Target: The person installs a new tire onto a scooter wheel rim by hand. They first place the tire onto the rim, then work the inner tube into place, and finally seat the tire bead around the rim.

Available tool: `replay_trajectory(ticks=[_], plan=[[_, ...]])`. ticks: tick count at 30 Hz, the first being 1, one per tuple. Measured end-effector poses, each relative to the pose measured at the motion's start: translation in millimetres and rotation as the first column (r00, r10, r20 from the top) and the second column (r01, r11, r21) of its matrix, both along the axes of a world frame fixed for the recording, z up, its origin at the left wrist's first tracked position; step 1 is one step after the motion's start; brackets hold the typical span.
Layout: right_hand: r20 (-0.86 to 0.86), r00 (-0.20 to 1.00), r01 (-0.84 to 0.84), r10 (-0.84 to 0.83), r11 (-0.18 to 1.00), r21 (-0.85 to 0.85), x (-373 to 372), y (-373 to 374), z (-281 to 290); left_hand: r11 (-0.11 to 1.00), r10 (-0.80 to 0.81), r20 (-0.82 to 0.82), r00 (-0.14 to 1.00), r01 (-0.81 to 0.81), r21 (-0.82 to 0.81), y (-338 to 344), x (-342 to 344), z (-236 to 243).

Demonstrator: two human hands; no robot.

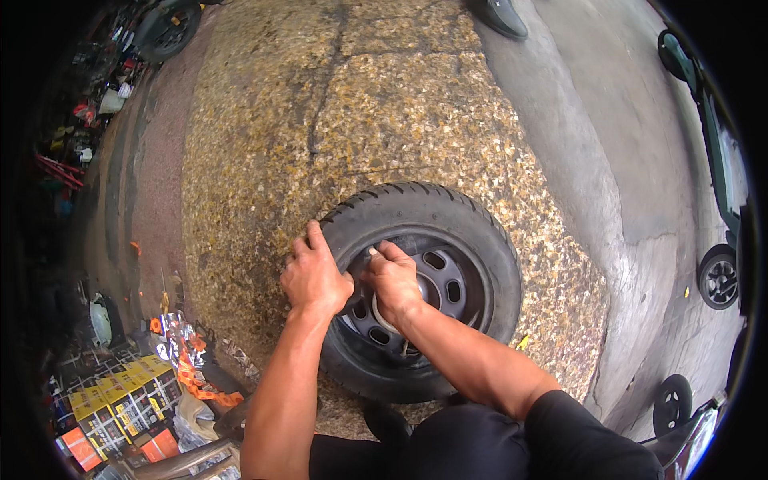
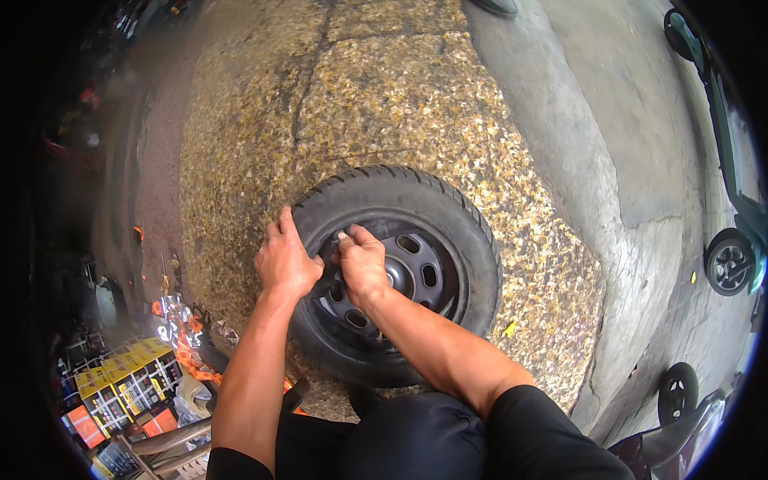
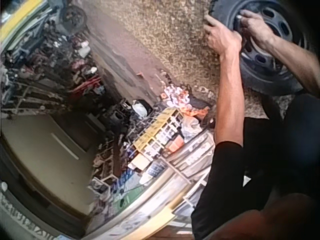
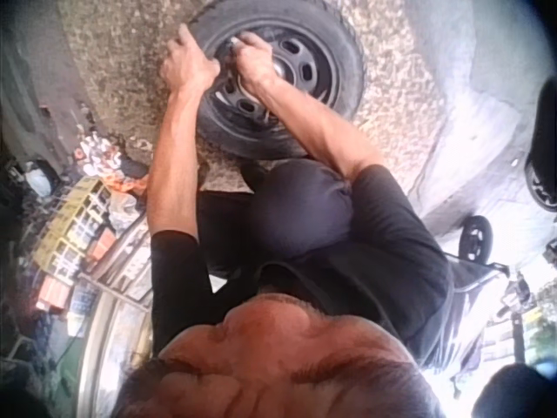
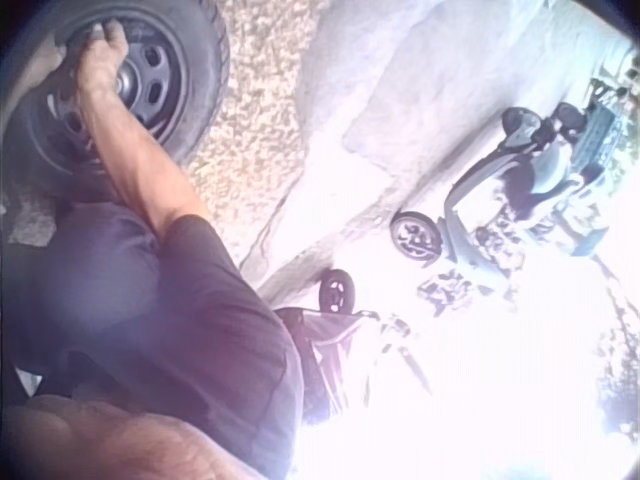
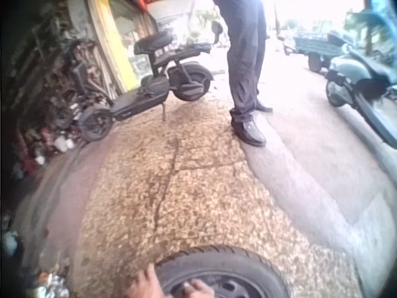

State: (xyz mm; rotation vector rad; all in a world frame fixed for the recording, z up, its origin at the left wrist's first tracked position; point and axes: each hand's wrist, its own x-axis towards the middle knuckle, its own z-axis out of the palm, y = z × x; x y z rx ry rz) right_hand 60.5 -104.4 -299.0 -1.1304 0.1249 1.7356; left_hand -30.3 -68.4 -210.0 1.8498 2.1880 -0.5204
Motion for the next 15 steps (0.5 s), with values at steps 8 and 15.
replay_trajectory(ticks=[8,15], plan=[[0.475,0.848,-0.252,0.235,0.967,-0.029,4.2,17.9,-2.5,1.0,0.003,-0.026,1.0,-0.003,-0.015,1.3,2.3,2.1],[0.144,0.968,-0.215,0.204,0.975,0.063,22.6,1.1,11.2,0.999,0.006,-0.025,1.0,-0.007,-0.041,-1.6,-1.6,0.0]])
